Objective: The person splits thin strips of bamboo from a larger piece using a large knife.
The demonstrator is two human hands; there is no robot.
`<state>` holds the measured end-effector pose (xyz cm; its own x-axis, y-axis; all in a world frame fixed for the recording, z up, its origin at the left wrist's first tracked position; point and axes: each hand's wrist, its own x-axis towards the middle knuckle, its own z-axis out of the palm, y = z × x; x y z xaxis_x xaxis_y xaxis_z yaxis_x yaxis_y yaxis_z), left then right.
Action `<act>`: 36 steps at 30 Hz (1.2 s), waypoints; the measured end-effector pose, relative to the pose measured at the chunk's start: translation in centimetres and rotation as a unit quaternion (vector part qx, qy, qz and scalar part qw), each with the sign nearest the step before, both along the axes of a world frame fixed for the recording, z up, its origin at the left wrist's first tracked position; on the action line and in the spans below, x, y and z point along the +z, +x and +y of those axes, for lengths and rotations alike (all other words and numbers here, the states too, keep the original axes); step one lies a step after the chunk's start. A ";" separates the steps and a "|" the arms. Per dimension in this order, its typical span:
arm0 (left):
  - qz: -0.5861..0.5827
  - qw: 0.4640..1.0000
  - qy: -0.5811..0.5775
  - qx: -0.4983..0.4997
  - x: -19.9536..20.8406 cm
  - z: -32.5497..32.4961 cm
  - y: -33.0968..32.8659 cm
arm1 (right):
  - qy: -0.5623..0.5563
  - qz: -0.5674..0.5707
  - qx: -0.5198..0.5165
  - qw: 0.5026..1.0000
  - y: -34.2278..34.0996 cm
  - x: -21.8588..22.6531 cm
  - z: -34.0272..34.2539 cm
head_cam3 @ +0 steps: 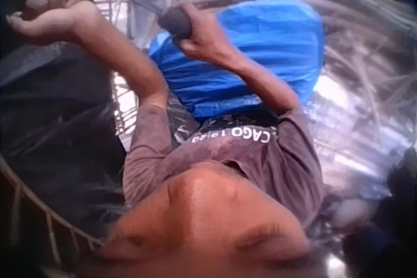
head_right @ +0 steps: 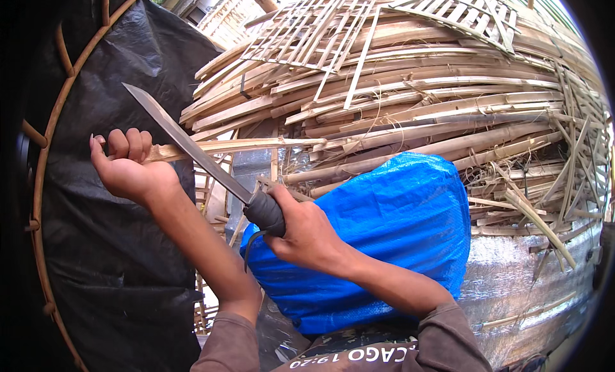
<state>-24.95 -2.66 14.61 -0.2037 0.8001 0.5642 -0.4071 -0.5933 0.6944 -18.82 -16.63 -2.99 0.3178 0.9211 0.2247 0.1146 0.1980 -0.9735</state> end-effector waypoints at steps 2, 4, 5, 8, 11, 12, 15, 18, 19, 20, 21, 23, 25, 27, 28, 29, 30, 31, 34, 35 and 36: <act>-0.009 0.999 0.006 0.034 0.1 -0.2 0.8 | -0.022 0.004 -0.016 1.000 0.0 0.0 0.2; -0.007 1.000 -0.002 0.015 0.0 -0.3 0.8 | -0.025 0.001 -0.012 1.000 0.8 -1.3 0.8; -0.006 1.000 -0.006 0.006 0.0 -0.3 0.8 | -0.026 -0.001 -0.009 1.000 1.2 -1.9 1.0; 0.008 1.000 -0.019 -0.002 -0.1 -0.2 1.0 | -0.032 0.007 -0.013 0.999 1.7 -2.3 1.1; 0.013 1.000 -0.021 0.019 0.3 0.0 1.6 | -0.036 -0.009 -0.030 0.999 1.9 -2.8 1.3; 0.003 0.999 -0.029 0.014 0.3 0.6 1.3 | -0.039 -0.015 -0.038 0.998 1.9 -3.1 1.4; -0.021 0.999 -0.029 0.022 0.1 0.8 1.4 | -0.047 -0.028 -0.032 0.998 2.3 -3.8 1.9; 0.015 0.999 -0.032 0.031 -1.4 2.2 1.1 | -0.096 -0.061 -0.048 0.992 3.3 -3.9 1.8; -0.021 0.999 -0.020 0.029 -1.7 1.8 0.4 | -0.102 -0.062 -0.044 0.992 3.2 -3.7 1.8; -0.014 0.998 -0.040 0.047 -1.9 2.4 0.8 | -0.107 -0.063 -0.041 0.991 3.3 -3.4 1.9; -0.008 0.996 -0.060 0.066 -2.1 3.0 1.3 | -0.112 -0.064 -0.037 0.991 3.2 -3.2 2.0; 0.023 0.998 -0.046 0.045 -2.0 3.1 1.6 | -0.115 -0.058 -0.030 0.991 3.1 -2.9 2.1; 0.025 0.999 -0.024 0.040 -2.2 3.8 2.0 | -0.122 -0.044 -0.031 0.991 2.8 -1.9 1.5; 0.013 0.999 -0.013 0.026 -2.3 4.3 1.8 | -0.116 -0.038 -0.038 0.992 2.5 -1.8 1.5; 0.009 1.000 -0.007 0.017 -2.2 4.1 2.1 | -0.104 -0.033 -0.047 0.993 2.4 -2.3 1.5; 0.016 1.000 -0.014 0.022 -2.3 3.5 2.2 | -0.091 -0.028 -0.055 0.994 2.4 -3.0 1.5; 0.024 0.999 -0.020 0.027 -2.4 2.5 2.3 | -0.078 -0.043 -0.069 0.994 2.4 -4.0 1.4; 0.033 0.999 -0.022 0.035 -2.4 1.8 2.3 | -0.080 -0.044 -0.065 0.994 2.4 -4.3 1.3; 0.011 0.999 -0.029 0.043 -2.1 2.2 1.6 | -0.088 -0.048 -0.051 0.994 2.3 -4.4 1.2; 0.000 0.999 -0.033 0.039 -1.9 2.2 1.4 | -0.093 -0.051 -0.045 0.993 2.4 -4.1 1.5; -0.001 0.999 -0.037 0.037 -1.5 2.0 1.2 | -0.098 -0.055 -0.038 0.993 2.3 -3.8 1.6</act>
